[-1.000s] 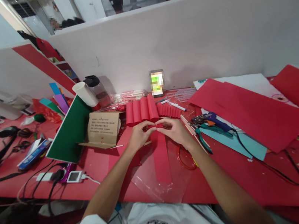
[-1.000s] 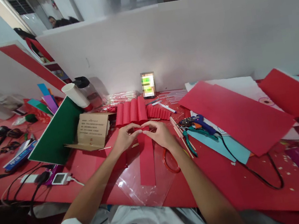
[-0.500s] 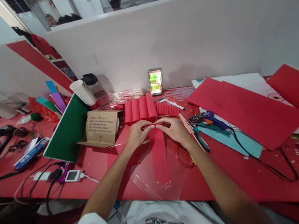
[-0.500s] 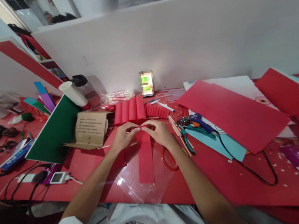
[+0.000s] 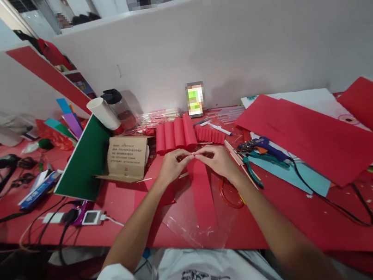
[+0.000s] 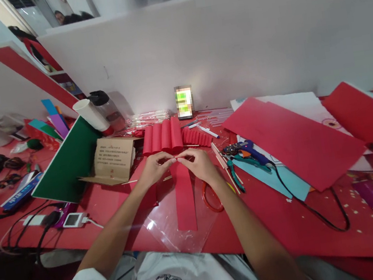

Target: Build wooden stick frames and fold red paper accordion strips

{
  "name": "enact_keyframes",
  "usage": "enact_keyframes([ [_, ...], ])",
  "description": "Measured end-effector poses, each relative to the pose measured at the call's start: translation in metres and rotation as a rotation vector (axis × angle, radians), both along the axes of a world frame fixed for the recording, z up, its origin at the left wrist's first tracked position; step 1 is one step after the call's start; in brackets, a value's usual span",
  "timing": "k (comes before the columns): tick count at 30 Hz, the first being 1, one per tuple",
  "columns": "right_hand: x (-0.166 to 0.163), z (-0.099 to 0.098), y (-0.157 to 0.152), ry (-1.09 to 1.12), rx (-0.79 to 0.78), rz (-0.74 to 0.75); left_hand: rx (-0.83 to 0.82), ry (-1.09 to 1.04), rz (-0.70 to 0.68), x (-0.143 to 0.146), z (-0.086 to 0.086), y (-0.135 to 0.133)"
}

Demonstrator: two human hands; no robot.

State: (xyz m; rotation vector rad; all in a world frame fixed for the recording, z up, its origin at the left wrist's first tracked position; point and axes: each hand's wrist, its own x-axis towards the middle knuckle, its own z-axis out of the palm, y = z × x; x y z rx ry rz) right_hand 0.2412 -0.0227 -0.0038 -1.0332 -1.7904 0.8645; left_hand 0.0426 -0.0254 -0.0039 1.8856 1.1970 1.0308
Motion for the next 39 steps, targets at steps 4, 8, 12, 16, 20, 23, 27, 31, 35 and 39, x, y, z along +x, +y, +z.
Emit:
enact_keyframes([
  [4,0.0007,-0.0001,0.0007,-0.001,-0.016,0.016,0.005,0.016,-0.004,-0.0009,-0.0007,0.001],
  [8,0.001,-0.0006,0.0008,-0.007,-0.013,0.02,0.019,0.024,-0.007,-0.0015,-0.0004,0.0011],
  [12,0.0002,-0.0013,0.0008,0.019,-0.019,0.023,0.037,0.034,-0.018,-0.002,0.0009,0.0004],
  [16,0.0004,-0.0011,0.0012,0.026,-0.046,0.044,0.032,0.039,-0.011,-0.0026,0.001,0.0004],
  [20,0.0011,0.0005,0.001,0.005,-0.065,0.044,0.019,0.015,-0.026,-0.0023,-0.0001,0.0008],
  [23,0.0013,0.0008,0.0008,-0.009,-0.042,0.031,0.003,0.003,-0.036,-0.0016,-0.0004,0.0009],
  [27,0.0022,-0.0004,0.0016,-0.017,-0.013,0.022,-0.038,-0.016,-0.055,-0.0018,-0.0001,0.0013],
  [31,0.0043,-0.0002,0.0032,-0.025,-0.009,0.032,-0.108,-0.07,-0.059,-0.0034,0.0014,0.0027],
  [35,0.0055,0.0009,0.0038,-0.027,-0.018,0.048,-0.154,-0.093,-0.04,-0.0041,0.003,0.0039],
  [39,0.0045,-0.0012,0.004,-0.049,-0.025,0.021,-0.177,-0.109,-0.041,-0.0028,0.002,0.0037],
])
